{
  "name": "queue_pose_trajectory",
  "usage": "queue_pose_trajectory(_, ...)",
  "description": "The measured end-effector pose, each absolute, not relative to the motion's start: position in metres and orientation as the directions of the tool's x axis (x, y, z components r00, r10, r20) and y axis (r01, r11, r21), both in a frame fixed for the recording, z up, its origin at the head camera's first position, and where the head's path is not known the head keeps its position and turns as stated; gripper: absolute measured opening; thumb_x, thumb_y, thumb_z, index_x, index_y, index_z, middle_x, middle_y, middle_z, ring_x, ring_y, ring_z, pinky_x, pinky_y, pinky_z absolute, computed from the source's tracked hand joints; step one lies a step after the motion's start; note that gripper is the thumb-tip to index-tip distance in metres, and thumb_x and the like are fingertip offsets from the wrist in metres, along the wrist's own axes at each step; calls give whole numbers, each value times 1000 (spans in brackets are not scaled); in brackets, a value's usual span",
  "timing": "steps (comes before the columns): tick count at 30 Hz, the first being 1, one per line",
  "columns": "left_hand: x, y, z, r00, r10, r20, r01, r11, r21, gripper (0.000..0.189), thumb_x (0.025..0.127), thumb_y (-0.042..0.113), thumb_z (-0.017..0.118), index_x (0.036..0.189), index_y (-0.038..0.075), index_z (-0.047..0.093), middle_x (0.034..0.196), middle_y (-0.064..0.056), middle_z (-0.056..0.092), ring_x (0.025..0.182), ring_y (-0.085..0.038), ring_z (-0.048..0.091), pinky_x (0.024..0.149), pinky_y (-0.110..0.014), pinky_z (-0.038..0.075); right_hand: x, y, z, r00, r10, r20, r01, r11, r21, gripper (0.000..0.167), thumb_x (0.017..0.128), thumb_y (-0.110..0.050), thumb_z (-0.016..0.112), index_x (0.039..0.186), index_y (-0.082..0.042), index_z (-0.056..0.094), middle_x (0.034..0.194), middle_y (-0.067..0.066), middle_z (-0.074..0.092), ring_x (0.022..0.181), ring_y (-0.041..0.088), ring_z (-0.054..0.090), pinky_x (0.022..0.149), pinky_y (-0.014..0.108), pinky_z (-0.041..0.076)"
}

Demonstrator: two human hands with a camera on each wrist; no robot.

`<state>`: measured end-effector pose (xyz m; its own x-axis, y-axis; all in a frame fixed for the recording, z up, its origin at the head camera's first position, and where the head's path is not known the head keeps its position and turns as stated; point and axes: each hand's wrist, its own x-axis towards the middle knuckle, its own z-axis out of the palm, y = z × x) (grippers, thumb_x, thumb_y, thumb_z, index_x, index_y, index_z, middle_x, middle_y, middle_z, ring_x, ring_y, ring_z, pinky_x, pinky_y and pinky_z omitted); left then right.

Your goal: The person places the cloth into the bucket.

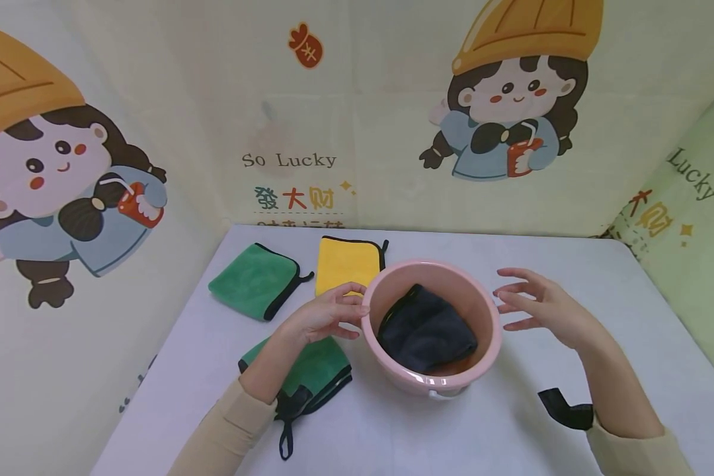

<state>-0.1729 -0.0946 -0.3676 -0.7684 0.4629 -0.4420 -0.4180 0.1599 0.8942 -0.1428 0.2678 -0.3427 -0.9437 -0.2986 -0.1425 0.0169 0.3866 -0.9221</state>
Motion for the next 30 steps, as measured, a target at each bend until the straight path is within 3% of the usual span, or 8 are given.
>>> queue_pose_trajectory(3, -173, -94, -368, -769, 464, -440, -417, 157, 895, 46, 84, 18, 64, 125, 15, 43, 120, -20, 53, 82, -21, 61, 86, -48, 46, -140, 269, -350, -918, -349, -188, 76, 310, -948, 49, 92, -17, 54, 135, -3, 33, 108, 9, 61, 86, 17, 64, 67, 40, 54)
queue_pose_trajectory(6, -173, -95, -368, -766, 461, -447, -425, 157, 891, 47, 84, 18, 64, 125, 16, 42, 121, -19, 53, 83, -21, 61, 86, -48, 46, -138, 270, -356, -896, -400, -192, 111, 216, -970, 36, 93, -10, 51, 128, -11, 45, 96, 1, 67, 81, 20, 66, 65, 40, 54)
queue_pose_trajectory(12, -172, -95, -367, -776, 441, -451, -423, 166, 891, 47, 84, 18, 64, 125, 15, 42, 122, -18, 54, 84, -22, 61, 81, -43, 50, -138, 268, -364, -862, -479, -169, 157, 65, -985, 30, 93, -3, 48, 114, -23, 52, 91, 2, 69, 78, 16, 66, 62, 32, 54)
queue_pose_trajectory(19, -164, -93, -370, -878, 345, -331, -246, 268, 932, 45, 84, 22, 65, 124, 13, 48, 111, -12, 58, 89, -20, 59, 80, -38, 51, -138, 267, -366, -849, -507, -149, 174, -2, -985, 29, 93, -2, 47, 114, -22, 51, 88, 3, 70, 76, 15, 66, 60, 28, 54)
queue_pose_trajectory(21, -157, -91, -372, -933, 287, -217, -118, 325, 938, 47, 83, 23, 66, 125, 15, 48, 110, -7, 57, 92, -20, 58, 80, -36, 51, -138, 267, -366, -850, -505, -149, 173, -1, -985, 30, 93, -3, 47, 114, -23, 52, 88, 3, 70, 75, 15, 66, 60, 28, 54)
queue_pose_trajectory(24, -146, -91, -372, -976, 214, 50, 141, 433, 890, 52, 81, 22, 68, 128, 16, 45, 116, -4, 53, 101, -20, 52, 83, -39, 48, -138, 267, -366, -849, -509, -145, 172, -6, -985, 31, 93, -2, 47, 115, -23, 52, 88, 3, 70, 75, 15, 66, 60, 28, 54)
queue_pose_trajectory(26, -140, -94, -373, -944, 201, 261, 328, 519, 789, 52, 81, 19, 69, 127, 14, 45, 119, -5, 51, 107, -21, 48, 87, -44, 44, -138, 268, -367, -846, -515, -139, 169, -13, -985, 31, 93, -2, 47, 115, -23, 52, 88, 3, 70, 75, 15, 66, 60, 28, 54)
queue_pose_trajectory(30, -136, -109, -382, -789, 274, 550, 551, 711, 436, 45, 79, 21, 67, 118, 6, 52, 121, -10, 51, 114, -26, 43, 94, -49, 36, -138, 270, -368, -843, -522, -130, 164, -19, -986, 32, 93, -1, 45, 116, -23, 52, 89, 3, 70, 76, 15, 66, 60, 28, 54)
